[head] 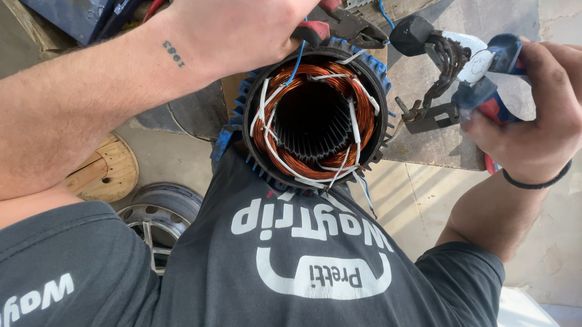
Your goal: The person uses pliers and a soldering iron to strip, twist, and solder wires on a motor stator. They repeatedly connect the soldering iron to the wires to create joints and then use pliers to adjust the wire positions.
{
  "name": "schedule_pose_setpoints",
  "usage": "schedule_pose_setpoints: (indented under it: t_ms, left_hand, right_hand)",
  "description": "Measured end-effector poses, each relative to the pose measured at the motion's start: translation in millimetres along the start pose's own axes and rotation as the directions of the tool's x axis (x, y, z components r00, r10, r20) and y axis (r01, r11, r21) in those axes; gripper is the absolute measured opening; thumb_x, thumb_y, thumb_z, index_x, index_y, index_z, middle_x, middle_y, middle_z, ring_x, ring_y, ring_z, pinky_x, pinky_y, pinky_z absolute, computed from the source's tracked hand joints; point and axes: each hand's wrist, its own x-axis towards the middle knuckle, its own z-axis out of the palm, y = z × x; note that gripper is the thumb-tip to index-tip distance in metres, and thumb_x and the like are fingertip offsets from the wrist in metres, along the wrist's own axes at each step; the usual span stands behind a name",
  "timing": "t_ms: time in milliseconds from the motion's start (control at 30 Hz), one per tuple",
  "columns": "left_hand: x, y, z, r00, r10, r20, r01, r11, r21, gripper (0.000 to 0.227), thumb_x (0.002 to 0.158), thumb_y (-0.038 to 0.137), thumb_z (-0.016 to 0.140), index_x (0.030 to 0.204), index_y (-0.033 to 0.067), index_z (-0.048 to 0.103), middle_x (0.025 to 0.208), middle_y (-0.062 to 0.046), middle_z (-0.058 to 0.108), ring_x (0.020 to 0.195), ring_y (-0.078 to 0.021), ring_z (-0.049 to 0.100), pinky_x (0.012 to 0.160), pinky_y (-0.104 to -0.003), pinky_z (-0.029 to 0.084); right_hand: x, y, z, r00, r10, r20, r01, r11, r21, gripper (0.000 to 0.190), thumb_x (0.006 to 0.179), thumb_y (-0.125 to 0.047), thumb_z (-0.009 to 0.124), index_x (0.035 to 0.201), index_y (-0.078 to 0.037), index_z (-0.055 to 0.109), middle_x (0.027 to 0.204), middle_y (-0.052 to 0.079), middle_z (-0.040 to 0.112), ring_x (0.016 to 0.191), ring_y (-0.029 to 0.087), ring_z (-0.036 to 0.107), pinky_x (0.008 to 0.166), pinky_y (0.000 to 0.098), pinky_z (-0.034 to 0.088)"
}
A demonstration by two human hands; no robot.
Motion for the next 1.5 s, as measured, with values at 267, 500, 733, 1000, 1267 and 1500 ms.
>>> schedule_pose_setpoints:
  t_ms: [267, 500, 733, 1000, 1267, 1500]
  left_hand:
    - [0, -2, 1, 1.0, 0.007, -0.021, -0.007, 1.0, 0.015, 0.021, 0.096, 0.02, 0.083, 0.11, 0.0108, 0.07, 0.096, -0.002, 0.072, 0.078, -0.0173, 0.071, 0.059, -0.03, 0.054]
    - [1, -1, 0, 1.0, 0.016, -0.024, -0.016, 1.0, 0.005, 0.02, 0.1, 0.023, 0.081, 0.11, 0.0102, 0.07, 0.095, -0.002, 0.072, 0.079, -0.0175, 0.07, 0.06, -0.03, 0.053]
    - [-2, -3, 5, 0.999, 0.033, -0.037, -0.033, 0.999, 0.013, 0.018, 0.1, 0.02, 0.08, 0.112, 0.011, 0.069, 0.095, -0.002, 0.071, 0.084, -0.0177, 0.07, 0.064, -0.031, 0.054]
    - [0, -1, 2, 0.999, 0.035, -0.04, -0.036, 0.999, -0.012, 0.019, 0.1, 0.021, 0.08, 0.111, 0.0098, 0.069, 0.094, -0.003, 0.071, 0.083, -0.0186, 0.071, 0.063, -0.031, 0.054]
    - [0, -1, 2, 0.999, 0.023, -0.031, -0.023, 1.0, 0.003, 0.018, 0.1, 0.022, 0.079, 0.11, 0.0102, 0.07, 0.097, -0.003, 0.071, 0.08, -0.0182, 0.07, 0.06, -0.031, 0.053]
    - [0, -1, 2, 1.0, 0.006, -0.026, -0.007, 1.0, -0.01, 0.018, 0.099, 0.021, 0.08, 0.111, 0.0103, 0.07, 0.094, -0.003, 0.072, 0.08, -0.0189, 0.071, 0.06, -0.032, 0.053]
  right_hand:
    - [-9, 10, 4, 0.998, 0.056, 0.027, -0.055, 0.998, -0.04, 0.058, 0.078, -0.007, 0.08, 0.134, 0.003, 0.068, 0.123, 0.014, 0.062, 0.115, 0.028, 0.061, 0.101, 0.036, 0.051]
    - [-7, 15, 6, 1.0, -0.029, 0.011, 0.03, 0.998, -0.052, 0.057, 0.079, -0.01, 0.081, 0.132, 0.005, 0.068, 0.121, 0.016, 0.062, 0.112, 0.03, 0.061, 0.098, 0.0373, 0.051]
    - [-14, 19, 8, 1.0, 0.018, 0.017, -0.018, 1.0, -0.014, 0.059, 0.078, -0.008, 0.08, 0.135, 0.005, 0.068, 0.123, 0.015, 0.063, 0.113, 0.029, 0.061, 0.098, 0.0366, 0.051]
    - [-15, 15, 7, 1.0, 0.025, 0.003, -0.025, 1.0, -0.001, 0.058, 0.079, -0.01, 0.082, 0.133, 0.006, 0.066, 0.124, 0.016, 0.063, 0.114, 0.031, 0.061, 0.1, 0.0377, 0.051]
    - [-9, 16, 5, 0.999, -0.039, 0.002, 0.039, 0.998, -0.045, 0.056, 0.083, -0.013, 0.085, 0.133, 0.005, 0.067, 0.122, 0.016, 0.062, 0.112, 0.03, 0.061, 0.098, 0.0378, 0.05]
    - [-1, 11, 5, 0.999, -0.053, 0.005, 0.053, 0.997, -0.063, 0.059, 0.078, -0.016, 0.087, 0.13, 0.005, 0.068, 0.118, 0.017, 0.063, 0.109, 0.031, 0.061, 0.095, 0.0393, 0.051]
